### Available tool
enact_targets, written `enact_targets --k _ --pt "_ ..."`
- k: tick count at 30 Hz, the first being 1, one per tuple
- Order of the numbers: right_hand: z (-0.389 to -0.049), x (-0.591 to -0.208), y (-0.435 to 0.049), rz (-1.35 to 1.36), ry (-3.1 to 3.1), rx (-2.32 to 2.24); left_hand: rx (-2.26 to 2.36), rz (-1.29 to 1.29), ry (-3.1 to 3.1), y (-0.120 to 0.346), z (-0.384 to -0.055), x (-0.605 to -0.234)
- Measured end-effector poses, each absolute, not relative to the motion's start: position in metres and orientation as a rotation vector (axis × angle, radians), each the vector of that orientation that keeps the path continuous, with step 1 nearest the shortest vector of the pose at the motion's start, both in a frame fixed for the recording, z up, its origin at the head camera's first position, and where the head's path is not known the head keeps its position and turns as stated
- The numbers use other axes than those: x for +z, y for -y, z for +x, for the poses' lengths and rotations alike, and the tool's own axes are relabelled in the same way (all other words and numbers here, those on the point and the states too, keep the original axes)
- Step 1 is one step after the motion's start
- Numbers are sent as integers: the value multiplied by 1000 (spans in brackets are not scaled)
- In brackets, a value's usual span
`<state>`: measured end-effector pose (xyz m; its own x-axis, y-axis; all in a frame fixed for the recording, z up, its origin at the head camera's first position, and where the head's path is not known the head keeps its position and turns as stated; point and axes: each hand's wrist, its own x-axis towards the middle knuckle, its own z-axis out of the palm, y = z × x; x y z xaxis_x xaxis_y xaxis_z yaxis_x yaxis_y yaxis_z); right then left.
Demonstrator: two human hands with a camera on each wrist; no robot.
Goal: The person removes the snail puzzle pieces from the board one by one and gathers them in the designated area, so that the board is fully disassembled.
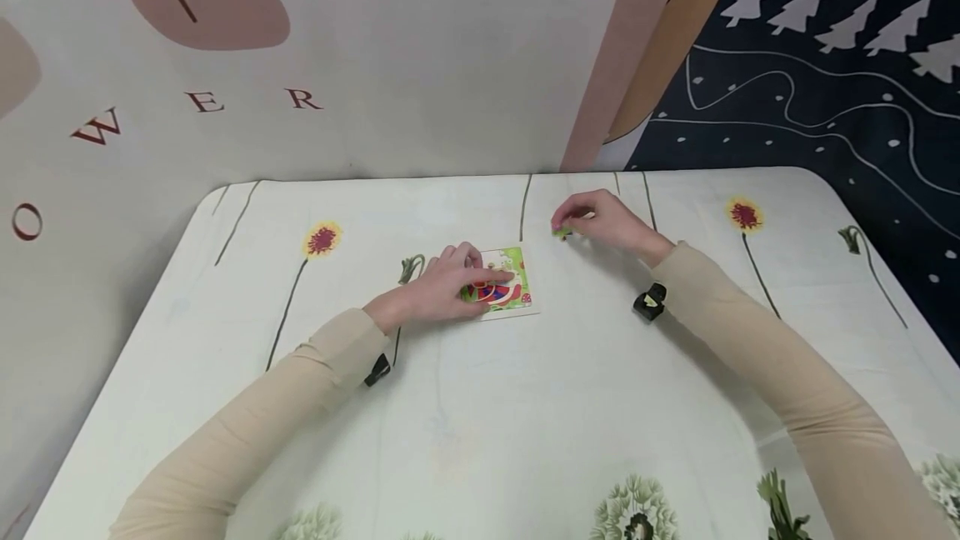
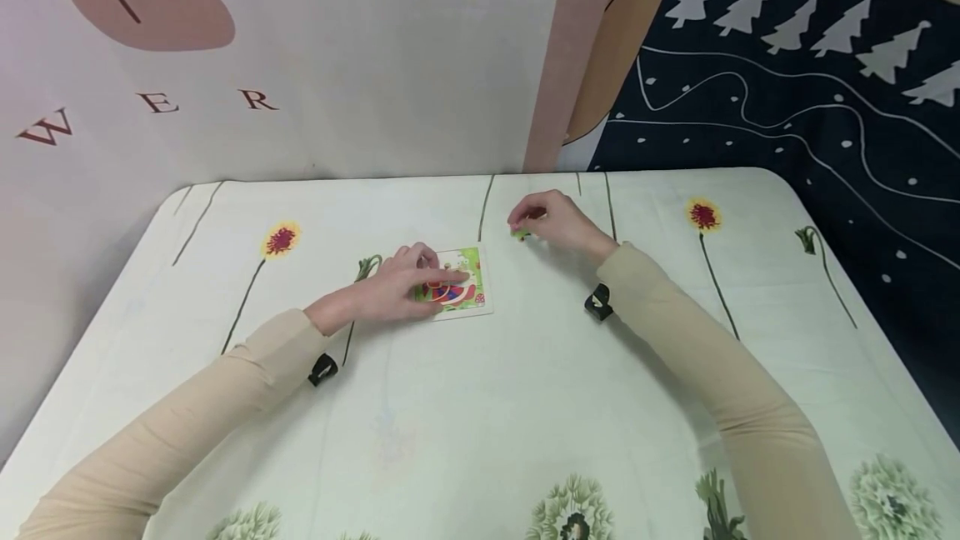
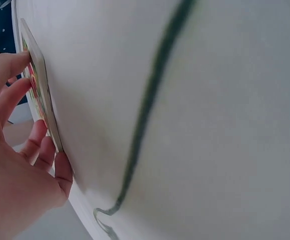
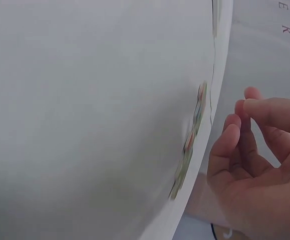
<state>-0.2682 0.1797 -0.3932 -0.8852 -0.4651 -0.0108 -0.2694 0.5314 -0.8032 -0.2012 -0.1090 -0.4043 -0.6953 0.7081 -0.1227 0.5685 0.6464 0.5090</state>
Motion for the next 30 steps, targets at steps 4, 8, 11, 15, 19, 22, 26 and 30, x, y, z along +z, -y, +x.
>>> enact_targets --k 4,8,11,15,19,22,26,30 --pt "-266 -394 -172 -622 -2532 -1256 642 996 -2528 111 -203 -405" --pt "-264 -393 -163 -650 -2513 -1242 625 994 -2516 111 -204 -404" --pt "-262 -393 -157 -687 -2499 -1238 597 998 -2516 111 -205 -403" --pt "-261 -392 -149 -716 -2464 -1241 579 1005 -2515 111 -206 -403" --pt "-259 -392 -142 -715 -2435 -1236 572 992 -2510 111 -206 -403" --pt "-258 -391 -137 -730 -2432 -1215 593 988 -2507 111 -206 -403" --pt "-258 -392 -132 -764 -2421 -1165 622 996 -2508 113 -207 -404" --pt "-258 -395 -126 -781 -2408 -1111 629 1011 -2505 113 -207 -405"
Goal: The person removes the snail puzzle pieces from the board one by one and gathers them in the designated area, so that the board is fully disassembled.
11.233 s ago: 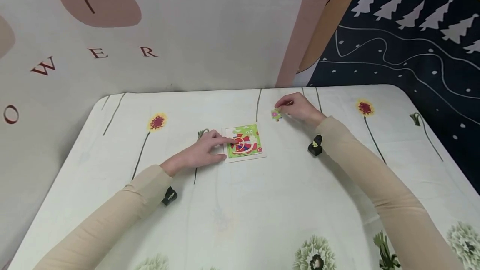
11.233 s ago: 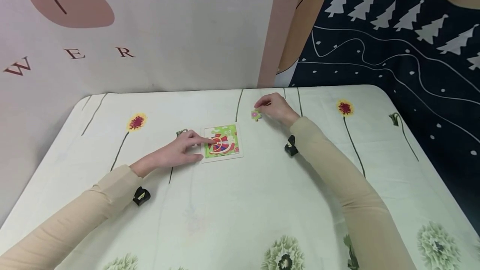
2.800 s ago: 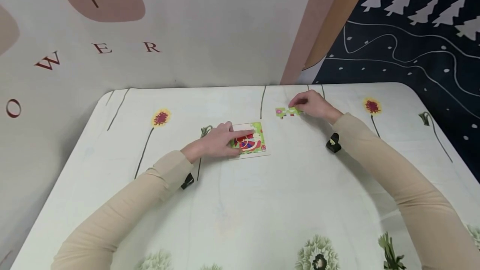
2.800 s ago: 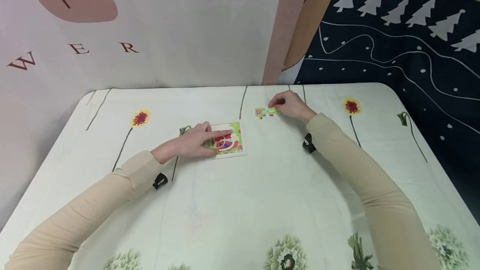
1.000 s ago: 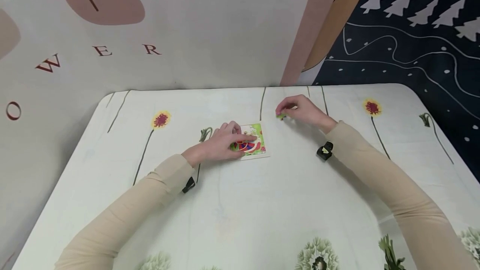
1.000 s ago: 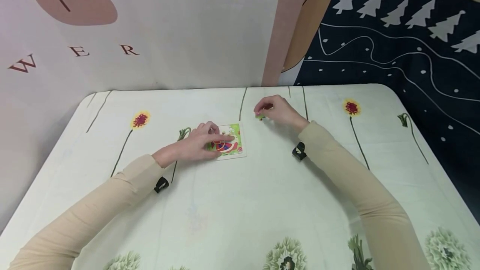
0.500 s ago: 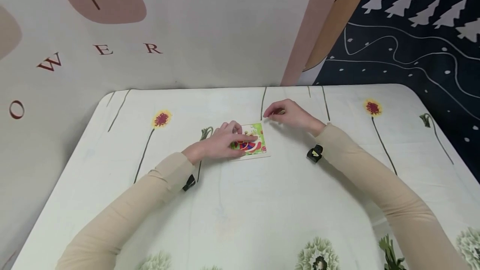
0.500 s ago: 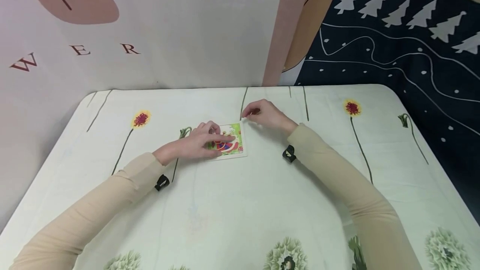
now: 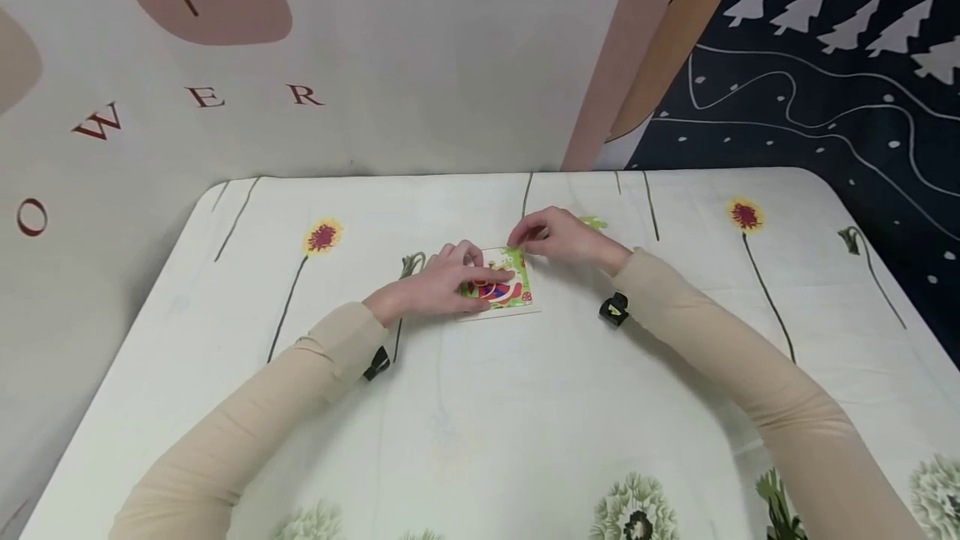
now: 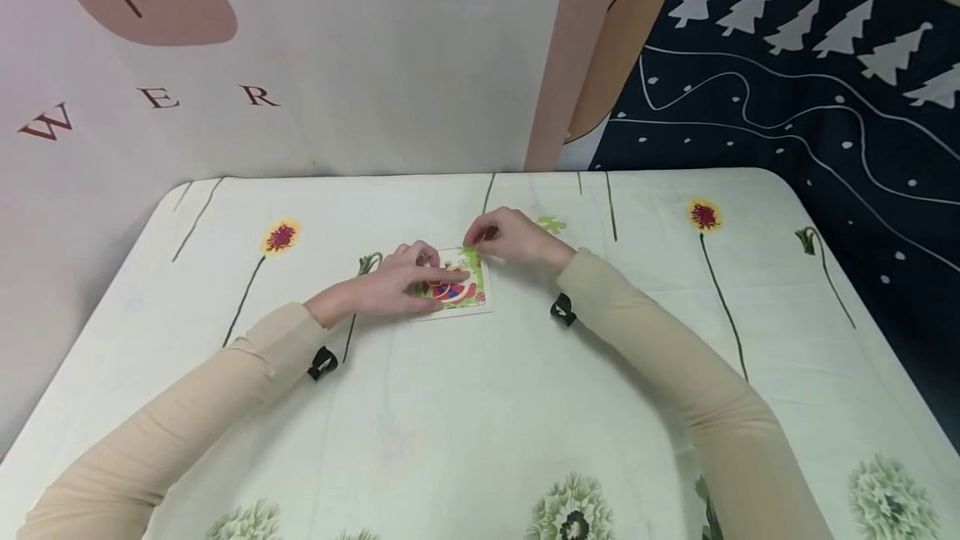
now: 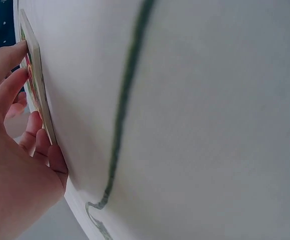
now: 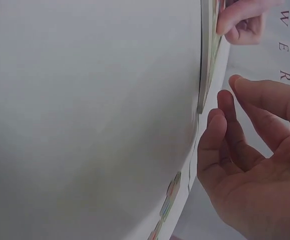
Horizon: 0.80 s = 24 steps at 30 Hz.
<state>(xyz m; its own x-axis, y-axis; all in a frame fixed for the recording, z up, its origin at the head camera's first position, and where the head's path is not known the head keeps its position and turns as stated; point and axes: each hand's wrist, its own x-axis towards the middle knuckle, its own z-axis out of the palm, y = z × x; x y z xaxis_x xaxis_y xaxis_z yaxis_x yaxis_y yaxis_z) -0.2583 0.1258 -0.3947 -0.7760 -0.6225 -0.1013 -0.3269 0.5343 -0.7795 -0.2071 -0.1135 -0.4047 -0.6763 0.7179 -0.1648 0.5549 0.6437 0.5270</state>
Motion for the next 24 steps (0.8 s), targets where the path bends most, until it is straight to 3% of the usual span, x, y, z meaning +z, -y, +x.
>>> enact_targets --k 24 --pt "-259 -399 -112 -898 -2410 -933 644 1031 -2499 114 -207 -404"
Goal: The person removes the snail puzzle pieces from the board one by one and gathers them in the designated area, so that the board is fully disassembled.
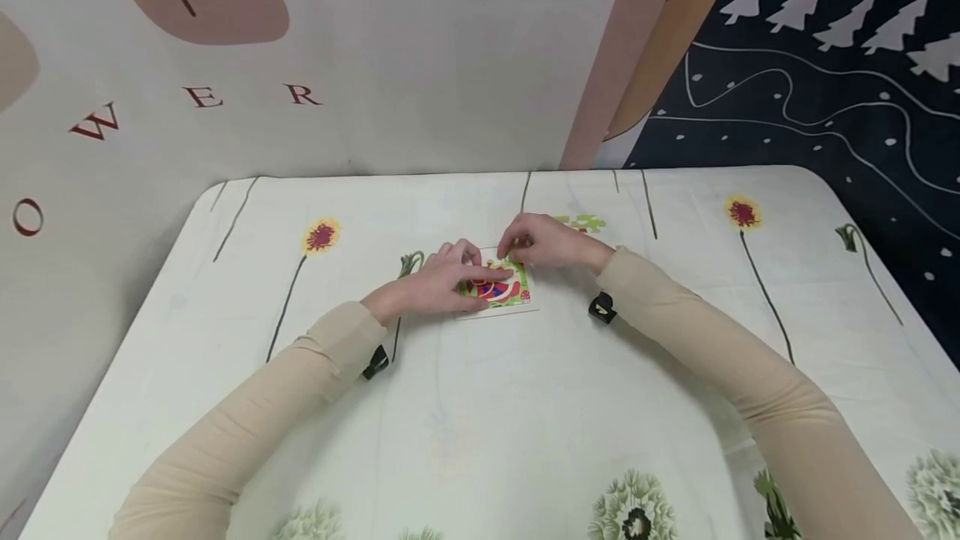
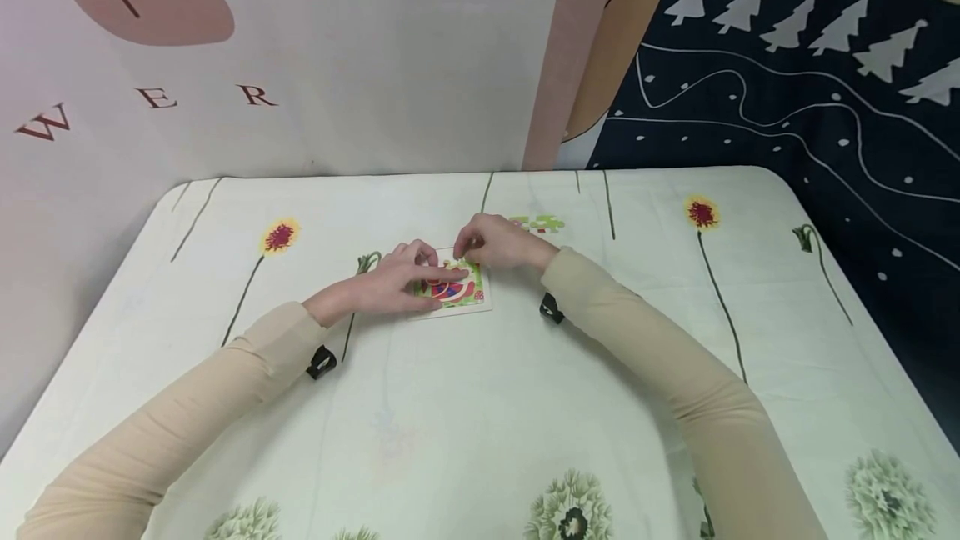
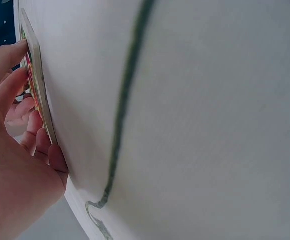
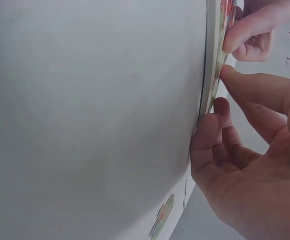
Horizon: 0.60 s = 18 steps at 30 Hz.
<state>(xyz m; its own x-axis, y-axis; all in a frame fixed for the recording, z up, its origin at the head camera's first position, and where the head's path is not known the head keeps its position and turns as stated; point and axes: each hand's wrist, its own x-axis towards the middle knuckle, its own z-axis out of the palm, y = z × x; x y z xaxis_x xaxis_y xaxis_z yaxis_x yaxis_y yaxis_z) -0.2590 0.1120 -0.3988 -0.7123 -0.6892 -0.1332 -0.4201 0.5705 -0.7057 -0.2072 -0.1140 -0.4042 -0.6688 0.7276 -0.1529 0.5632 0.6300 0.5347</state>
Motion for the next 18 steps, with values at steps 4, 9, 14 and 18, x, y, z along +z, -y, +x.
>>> enact_targets --k 4,9,14,18 --pt "-259 -398 -112 -893 -2415 -930 658 1031 -2492 114 -206 -404" --pt "-257 -396 -112 -879 -2415 -937 655 1037 -2496 114 -206 -404" --pt "-257 -396 -113 -891 -2407 -969 643 1036 -2502 114 -207 -405" --pt "-257 -396 -113 -887 -2412 -990 638 1029 -2500 114 -207 -406"
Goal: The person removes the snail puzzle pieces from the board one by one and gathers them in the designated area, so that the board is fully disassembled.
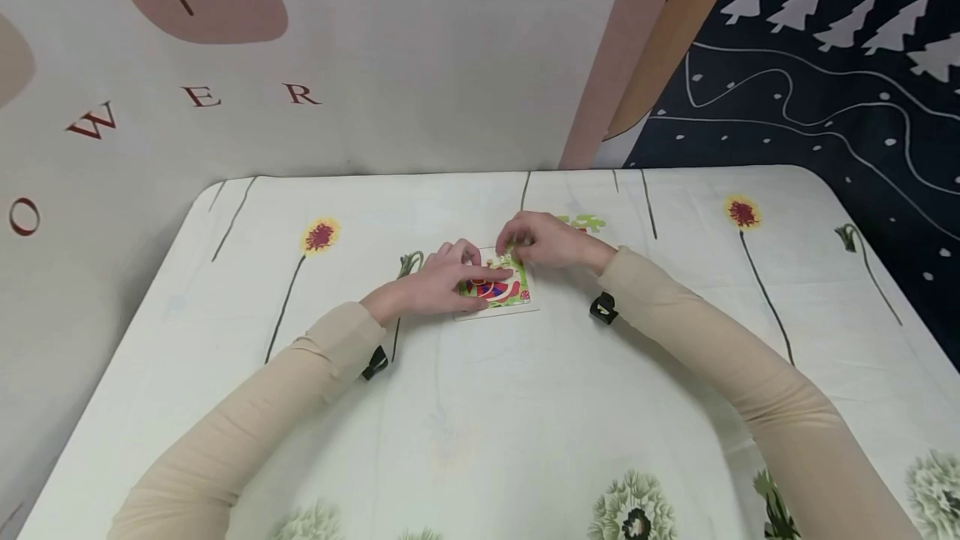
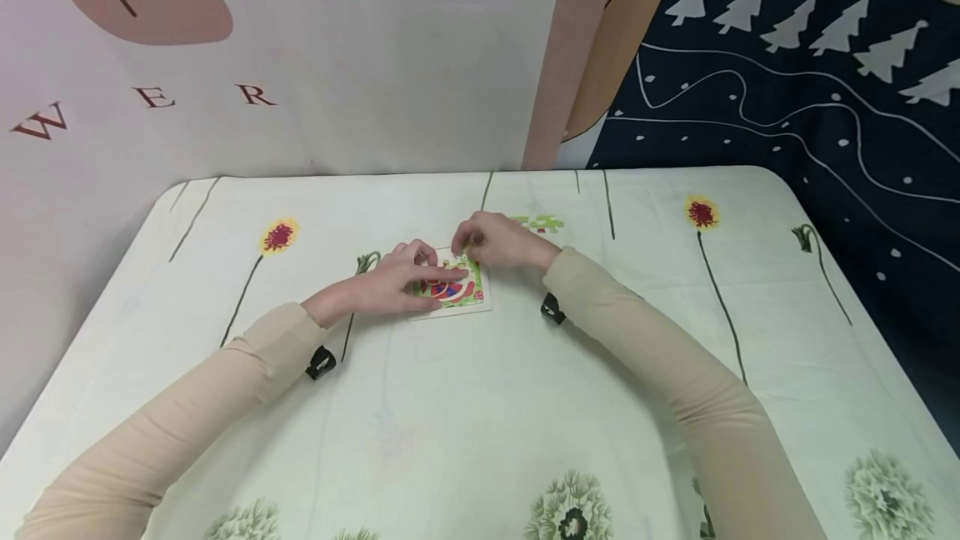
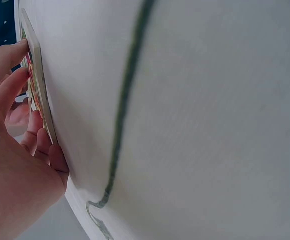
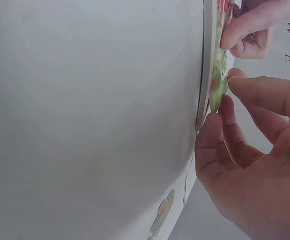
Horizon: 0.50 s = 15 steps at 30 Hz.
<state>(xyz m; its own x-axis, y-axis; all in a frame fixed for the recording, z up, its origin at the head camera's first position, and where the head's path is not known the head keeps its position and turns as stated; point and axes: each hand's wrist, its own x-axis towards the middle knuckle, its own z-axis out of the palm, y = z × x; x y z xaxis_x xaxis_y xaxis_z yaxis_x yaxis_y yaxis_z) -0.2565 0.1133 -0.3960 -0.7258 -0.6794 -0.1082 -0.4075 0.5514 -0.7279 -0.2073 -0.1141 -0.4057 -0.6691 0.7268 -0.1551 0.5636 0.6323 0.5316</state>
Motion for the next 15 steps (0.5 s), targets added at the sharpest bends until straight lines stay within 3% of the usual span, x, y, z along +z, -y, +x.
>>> enact_targets --k 15 --pt "-260 -398 -114 -827 -2430 -1096 639 1035 -2506 114 -208 -407"
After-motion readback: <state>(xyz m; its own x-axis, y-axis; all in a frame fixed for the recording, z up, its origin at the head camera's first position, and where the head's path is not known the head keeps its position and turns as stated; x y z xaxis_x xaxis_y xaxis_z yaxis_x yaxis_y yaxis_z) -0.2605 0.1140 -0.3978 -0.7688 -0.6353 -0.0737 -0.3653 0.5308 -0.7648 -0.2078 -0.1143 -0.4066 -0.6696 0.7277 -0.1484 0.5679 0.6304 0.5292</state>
